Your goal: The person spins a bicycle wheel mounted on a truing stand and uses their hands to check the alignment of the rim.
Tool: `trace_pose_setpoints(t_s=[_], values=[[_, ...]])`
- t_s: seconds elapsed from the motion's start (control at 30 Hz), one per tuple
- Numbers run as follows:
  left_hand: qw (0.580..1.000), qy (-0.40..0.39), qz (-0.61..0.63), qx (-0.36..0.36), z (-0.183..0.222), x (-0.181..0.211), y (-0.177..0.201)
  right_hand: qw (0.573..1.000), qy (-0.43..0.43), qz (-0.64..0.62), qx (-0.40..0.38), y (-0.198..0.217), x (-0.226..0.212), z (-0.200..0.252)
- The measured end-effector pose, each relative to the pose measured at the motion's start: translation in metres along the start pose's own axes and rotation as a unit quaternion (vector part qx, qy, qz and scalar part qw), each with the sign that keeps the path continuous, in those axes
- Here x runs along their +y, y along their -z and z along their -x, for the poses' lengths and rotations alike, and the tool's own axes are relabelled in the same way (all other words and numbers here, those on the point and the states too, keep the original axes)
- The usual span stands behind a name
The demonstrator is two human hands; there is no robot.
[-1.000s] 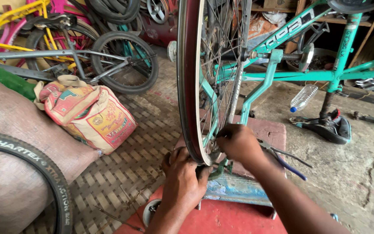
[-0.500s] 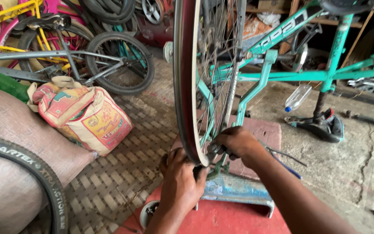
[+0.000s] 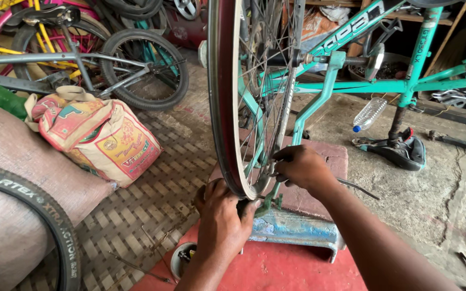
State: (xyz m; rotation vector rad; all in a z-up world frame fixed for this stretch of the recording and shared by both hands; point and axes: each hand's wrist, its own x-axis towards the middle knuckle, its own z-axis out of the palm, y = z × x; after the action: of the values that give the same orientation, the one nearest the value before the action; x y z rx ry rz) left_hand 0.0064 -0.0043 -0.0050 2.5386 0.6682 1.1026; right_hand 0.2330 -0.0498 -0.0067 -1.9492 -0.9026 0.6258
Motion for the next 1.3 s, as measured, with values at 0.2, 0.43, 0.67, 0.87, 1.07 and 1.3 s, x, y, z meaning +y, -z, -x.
trace_pose_setpoints(t_s=[0.2,0.43,0.67,0.87,1.07,1.3], values=[[1.000,0.010,-0.004,-0.010,0.000,0.000,0.002,0.999,-0.025,-0.027,-0.024,0.004,-0.014,-0.001],[1.000,-0.005,-0.009,0.001,0.000,0.000,0.002,1.000,0.012,0.002,0.000,-0.007,-0.004,-0.007],[1.000,-0.004,0.003,0.004,0.000,-0.001,0.002,0.995,-0.005,-0.062,-0.078,-0.013,0.009,-0.024],[1.000,-0.006,0.003,0.005,0.000,-0.002,0.001,0.985,0.036,-0.081,-0.149,-0.007,0.022,-0.033],[1.000,-0.004,0.004,0.005,-0.001,-0.001,0.001,0.963,0.039,-0.145,-0.224,-0.007,0.032,-0.039],[1.000,-0.007,0.002,0.014,0.000,-0.002,0.001,0.970,0.081,-0.107,-0.203,-0.013,0.026,-0.036]])
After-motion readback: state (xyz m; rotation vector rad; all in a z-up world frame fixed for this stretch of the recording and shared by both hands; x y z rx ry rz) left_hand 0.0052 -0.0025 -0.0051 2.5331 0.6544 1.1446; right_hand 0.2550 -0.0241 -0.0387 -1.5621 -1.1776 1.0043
